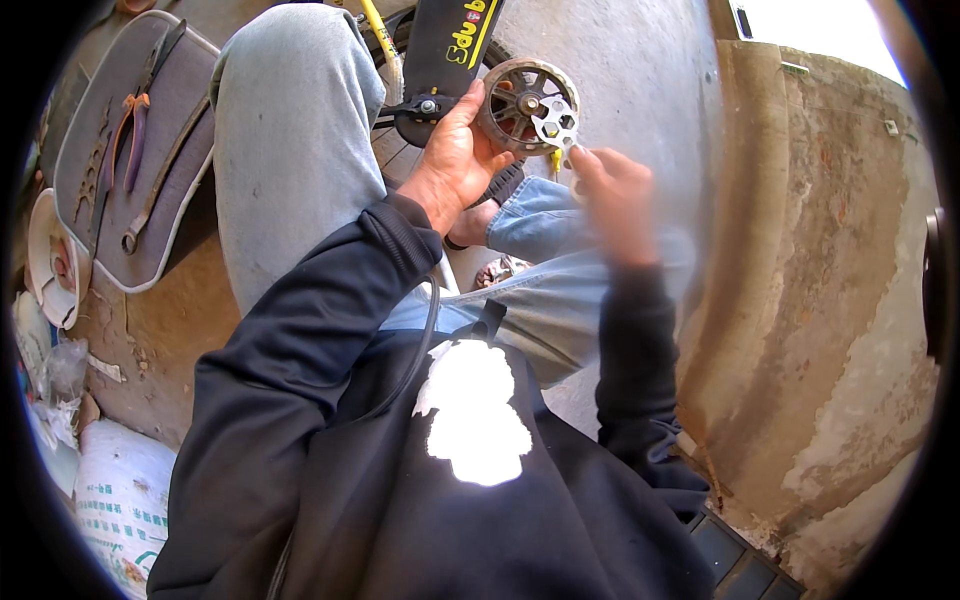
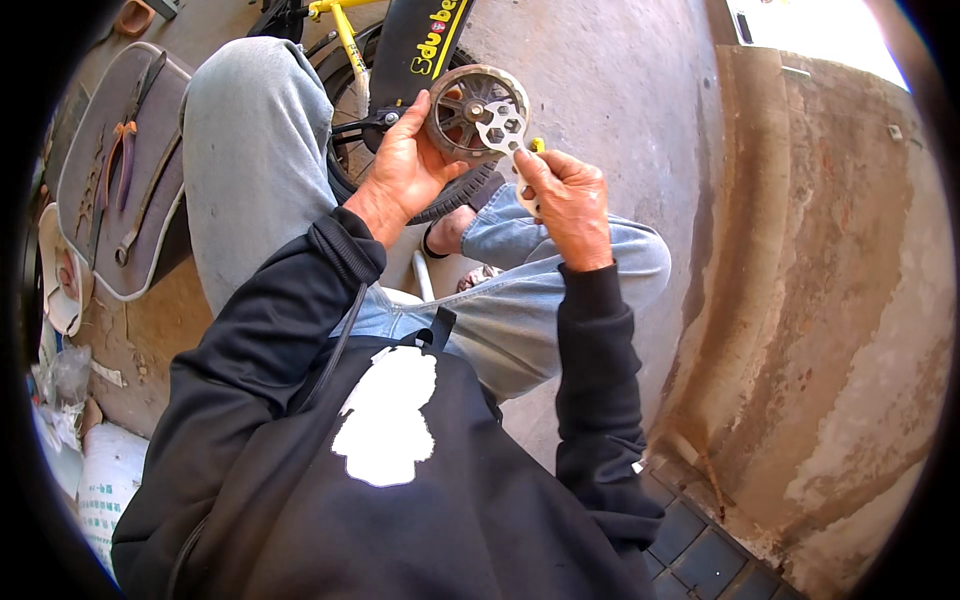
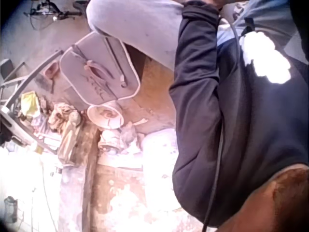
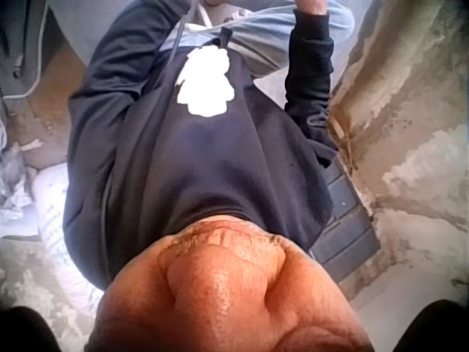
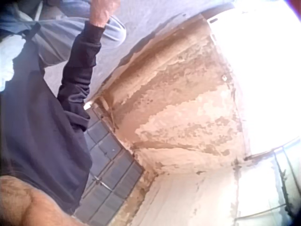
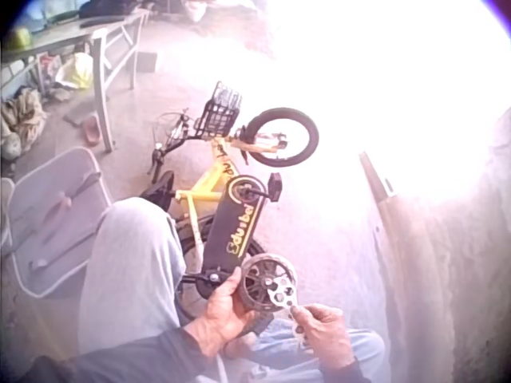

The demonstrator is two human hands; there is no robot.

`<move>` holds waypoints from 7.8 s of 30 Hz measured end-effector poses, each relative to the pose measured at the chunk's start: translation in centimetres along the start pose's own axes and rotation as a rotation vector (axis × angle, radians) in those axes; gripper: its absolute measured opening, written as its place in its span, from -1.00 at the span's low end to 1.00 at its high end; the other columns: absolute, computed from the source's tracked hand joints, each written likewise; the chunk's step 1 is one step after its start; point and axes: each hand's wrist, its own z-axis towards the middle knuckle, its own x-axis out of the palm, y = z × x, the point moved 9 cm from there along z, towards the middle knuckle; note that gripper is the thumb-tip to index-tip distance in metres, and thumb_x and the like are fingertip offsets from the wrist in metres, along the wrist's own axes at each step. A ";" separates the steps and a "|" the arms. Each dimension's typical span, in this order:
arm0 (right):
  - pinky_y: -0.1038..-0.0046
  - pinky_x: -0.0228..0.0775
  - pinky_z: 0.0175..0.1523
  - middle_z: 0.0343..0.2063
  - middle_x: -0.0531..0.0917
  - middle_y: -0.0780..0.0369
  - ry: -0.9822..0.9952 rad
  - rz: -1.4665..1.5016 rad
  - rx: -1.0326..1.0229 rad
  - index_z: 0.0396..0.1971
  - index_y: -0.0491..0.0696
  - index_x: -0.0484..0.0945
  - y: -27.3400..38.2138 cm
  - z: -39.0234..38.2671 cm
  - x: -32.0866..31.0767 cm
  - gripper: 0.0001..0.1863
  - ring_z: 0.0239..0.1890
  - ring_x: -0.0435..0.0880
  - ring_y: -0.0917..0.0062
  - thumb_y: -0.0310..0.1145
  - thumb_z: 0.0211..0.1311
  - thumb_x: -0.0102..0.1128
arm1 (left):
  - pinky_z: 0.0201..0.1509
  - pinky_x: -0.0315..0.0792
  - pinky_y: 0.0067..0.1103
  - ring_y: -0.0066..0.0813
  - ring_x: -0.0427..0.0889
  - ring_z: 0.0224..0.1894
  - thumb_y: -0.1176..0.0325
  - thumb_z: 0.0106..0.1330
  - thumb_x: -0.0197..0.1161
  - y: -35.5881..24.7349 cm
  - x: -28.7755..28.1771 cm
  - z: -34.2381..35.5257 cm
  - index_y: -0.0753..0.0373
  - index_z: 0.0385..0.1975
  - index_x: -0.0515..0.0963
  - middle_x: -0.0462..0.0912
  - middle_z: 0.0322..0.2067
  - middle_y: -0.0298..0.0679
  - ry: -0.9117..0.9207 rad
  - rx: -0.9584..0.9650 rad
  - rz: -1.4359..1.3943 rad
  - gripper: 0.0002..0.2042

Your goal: The person sits on the floor and uses a wrench to tighten a bolt on a bicycle pedal. They then use pliers to adjust a metal component on the pedal and continue tightening the bolt with the wrench.

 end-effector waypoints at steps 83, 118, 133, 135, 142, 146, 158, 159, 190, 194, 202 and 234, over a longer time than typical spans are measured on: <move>0.60 0.34 -0.49 -0.66 0.56 0.21 0.568 -0.649 -0.207 -0.43 -0.13 0.66 4.2 10.0 0.8 -0.66 -0.63 0.46 0.58 -0.10 0.09 0.29 | 0.08 0.45 -0.30 -0.35 0.51 0.00 0.00 0.36 -0.02 0.1 -0.1 -0.4 0.12 0.00 0.42 0.52 -0.07 -0.26 -0.113 0.012 -0.108 -0.62; 0.52 0.35 -0.54 -0.73 0.58 0.18 -0.142 -0.074 -0.030 -0.57 -0.22 0.55 0.4 -1.0 5.0 -0.69 -0.68 0.56 0.61 -0.27 0.23 0.13 | 0.11 0.43 -0.38 -0.35 0.51 0.02 0.02 0.38 -0.06 0.4 -0.3 0.0 0.15 0.02 0.40 0.54 -0.04 -0.24 -0.098 0.014 -0.145 -0.61; 0.56 0.32 -0.52 -0.70 0.57 0.24 -0.112 0.174 0.054 -0.50 -0.22 0.54 -1.9 -1.0 7.1 -0.67 -0.61 0.52 0.69 -0.23 0.28 0.07 | 0.10 0.41 -0.37 -0.31 0.51 -0.01 0.05 0.38 -0.04 0.1 0.1 0.0 0.21 0.02 0.39 0.51 -0.02 -0.19 -0.006 0.068 -0.162 -0.61; 0.57 0.30 -0.52 -0.70 0.56 0.26 -0.106 0.203 0.045 -0.50 -0.22 0.54 -2.0 -0.9 7.1 -0.67 -0.61 0.49 0.71 -0.23 0.28 0.07 | 0.14 0.37 -0.36 -0.29 0.48 0.03 0.06 0.39 -0.09 0.0 0.7 -0.3 0.22 0.04 0.38 0.50 0.00 -0.18 0.017 0.073 -0.179 -0.60; 0.62 0.26 -0.55 -0.69 0.54 0.32 -0.092 0.260 0.046 -0.51 -0.21 0.54 -2.1 -1.0 7.1 -0.67 -0.62 0.43 0.76 -0.23 0.28 0.08 | 0.25 0.25 -0.32 -0.26 0.43 0.10 0.08 0.41 -0.18 -0.3 1.3 -0.2 0.22 0.10 0.34 0.46 0.07 -0.15 0.079 0.104 -0.193 -0.58; 0.64 0.24 -0.57 -0.68 0.55 0.32 -0.079 0.234 0.083 -0.51 -0.20 0.56 -1.6 -1.1 6.5 -0.69 -0.64 0.43 0.78 -0.24 0.26 0.12 | 0.24 0.26 -0.28 -0.25 0.43 0.10 0.04 0.41 -0.16 -0.3 1.5 -0.2 0.21 0.11 0.34 0.45 0.07 -0.15 0.100 0.090 -0.193 -0.56; 0.68 0.19 -0.58 -0.73 0.54 0.33 -0.066 0.059 0.067 -0.58 -0.18 0.58 -1.3 -0.5 3.8 -0.70 -0.67 0.39 0.80 -0.23 0.16 0.26 | 0.22 0.29 -0.31 -0.34 0.42 0.11 -0.01 0.37 -0.08 -0.2 0.7 0.4 0.18 0.07 0.38 0.48 0.04 -0.25 0.045 0.068 -0.211 -0.56; 0.68 0.18 -0.58 -0.73 0.54 0.33 -0.060 0.050 0.074 -0.58 -0.18 0.59 -1.1 -0.5 3.5 -0.70 -0.67 0.39 0.80 -0.23 0.15 0.27 | 0.21 0.29 -0.30 -0.34 0.42 0.11 -0.01 0.37 -0.08 -0.2 0.8 0.4 0.18 0.07 0.38 0.48 0.04 -0.25 0.045 0.067 -0.197 -0.56; 0.63 0.29 -0.54 -0.73 0.54 0.30 0.158 -0.353 -0.055 -0.53 -0.19 0.63 1.5 4.4 -0.4 -0.71 -0.66 0.43 0.73 -0.23 0.06 0.35 | 0.17 0.38 -0.21 -0.34 0.44 0.11 -0.07 0.41 -0.24 -0.3 0.6 1.0 0.14 0.10 0.34 0.46 0.04 -0.23 0.034 0.086 -0.043 -0.52; 0.63 0.29 -0.53 -0.70 0.55 0.29 0.215 -0.341 -0.097 -0.49 -0.18 0.64 1.3 5.7 -0.4 -0.71 -0.63 0.44 0.71 -0.21 0.04 0.37 | 0.17 0.37 -0.20 -0.33 0.44 0.11 -0.06 0.41 -0.24 -0.4 0.7 1.0 0.16 0.09 0.35 0.47 0.04 -0.23 0.060 0.091 -0.050 -0.52; 0.58 0.42 -0.42 -0.59 0.60 0.22 0.381 -0.511 -0.194 -0.43 -0.16 0.64 2.3 9.9 -0.4 -0.64 -0.55 0.53 0.61 -0.12 0.01 0.37 | 0.19 0.35 -0.21 -0.32 0.42 0.12 -0.06 0.41 -0.24 -0.4 1.3 0.7 0.14 0.10 0.34 0.44 0.06 -0.23 0.048 0.073 -0.038 -0.52; 0.66 0.23 -0.59 -0.68 0.53 0.31 -0.390 0.179 0.033 -0.54 -0.20 0.54 -0.9 -2.6 6.7 -0.67 -0.68 0.40 0.77 -0.24 0.28 0.11 | 0.03 0.44 -0.46 -0.45 0.53 -0.07 0.04 0.38 -0.02 -0.5 1.2 0.8 0.19 -0.05 0.46 0.57 -0.13 -0.31 0.078 0.083 -0.188 -0.63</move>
